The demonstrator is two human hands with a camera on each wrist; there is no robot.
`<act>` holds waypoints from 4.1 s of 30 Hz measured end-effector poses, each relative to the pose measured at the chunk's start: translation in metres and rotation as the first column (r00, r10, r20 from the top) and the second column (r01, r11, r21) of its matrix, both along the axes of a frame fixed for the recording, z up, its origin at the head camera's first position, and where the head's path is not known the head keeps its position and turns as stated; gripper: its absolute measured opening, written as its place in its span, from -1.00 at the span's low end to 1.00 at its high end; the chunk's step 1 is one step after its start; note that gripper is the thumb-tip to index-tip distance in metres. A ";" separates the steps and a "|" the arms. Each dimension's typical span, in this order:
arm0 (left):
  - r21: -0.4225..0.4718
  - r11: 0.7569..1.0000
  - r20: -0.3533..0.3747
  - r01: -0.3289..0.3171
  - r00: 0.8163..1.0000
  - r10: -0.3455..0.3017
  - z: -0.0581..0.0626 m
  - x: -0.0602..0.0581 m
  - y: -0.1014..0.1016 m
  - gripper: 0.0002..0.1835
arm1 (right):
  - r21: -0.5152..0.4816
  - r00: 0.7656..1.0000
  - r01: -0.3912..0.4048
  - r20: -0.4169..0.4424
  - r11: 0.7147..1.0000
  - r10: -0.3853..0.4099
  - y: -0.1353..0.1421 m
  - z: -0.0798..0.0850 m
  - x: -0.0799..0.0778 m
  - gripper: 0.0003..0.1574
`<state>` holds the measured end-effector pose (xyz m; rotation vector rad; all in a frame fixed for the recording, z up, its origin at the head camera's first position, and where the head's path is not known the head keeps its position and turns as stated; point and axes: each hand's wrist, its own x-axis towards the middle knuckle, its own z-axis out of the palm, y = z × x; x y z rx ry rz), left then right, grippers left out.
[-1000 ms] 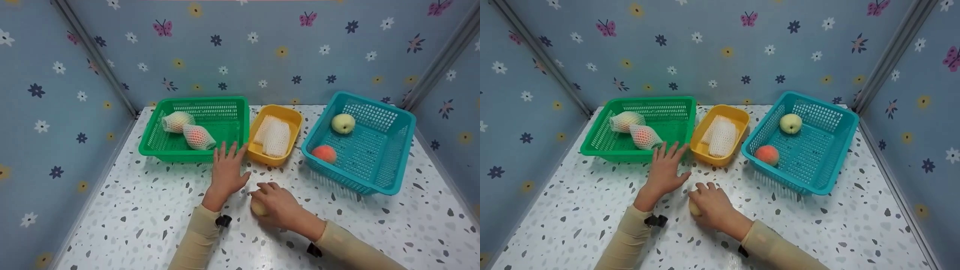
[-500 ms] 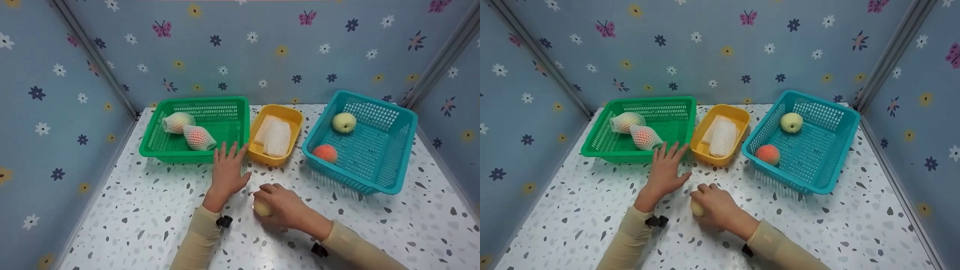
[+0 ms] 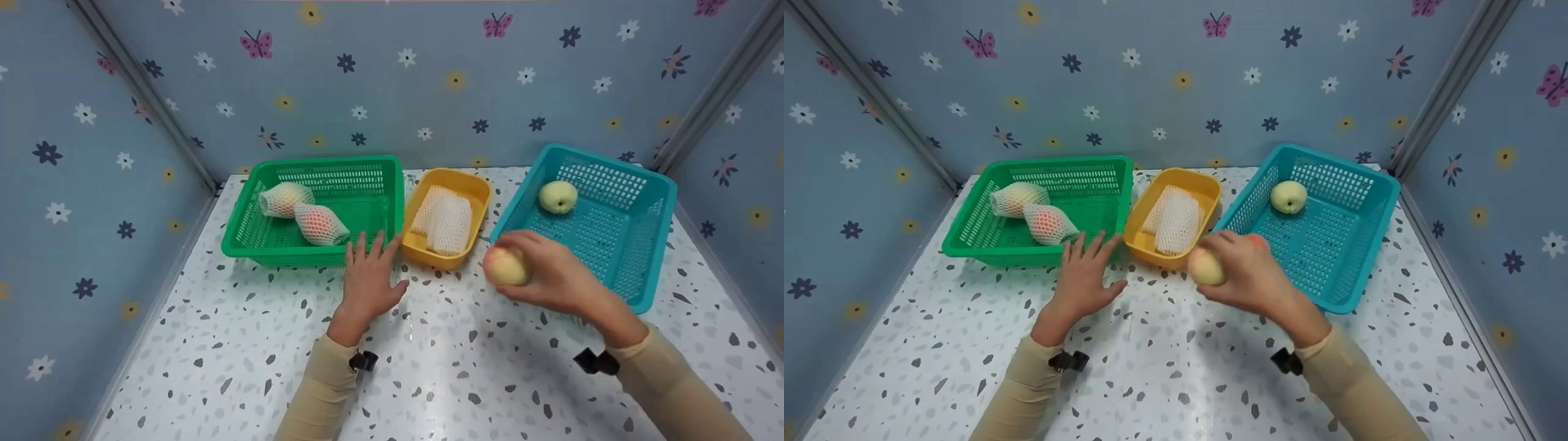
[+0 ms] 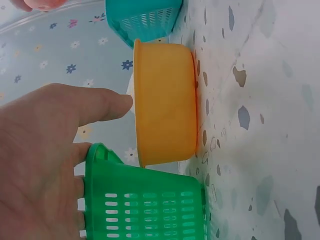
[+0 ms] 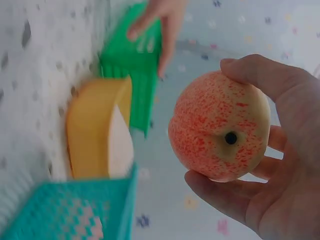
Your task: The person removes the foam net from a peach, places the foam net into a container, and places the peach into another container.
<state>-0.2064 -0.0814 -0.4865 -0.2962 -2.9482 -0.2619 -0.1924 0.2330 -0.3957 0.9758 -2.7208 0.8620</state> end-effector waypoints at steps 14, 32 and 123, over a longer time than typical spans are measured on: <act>-0.019 1.000 0.033 -0.009 0.999 0.009 0.002 0.000 0.001 -0.07 | -0.076 0.910 0.288 0.332 0.955 -0.248 0.081 0.017 -0.074 -0.12; -0.003 1.000 0.029 -0.020 0.999 0.020 0.001 0.000 0.000 -0.08 | 0.060 0.813 0.292 0.511 0.955 -0.280 0.090 -0.010 -0.137 -0.12; 0.021 1.000 0.013 -0.008 1.000 0.008 0.002 0.000 0.001 -0.09 | 0.088 0.856 0.461 0.220 0.883 -0.469 0.075 -0.013 -0.150 -0.50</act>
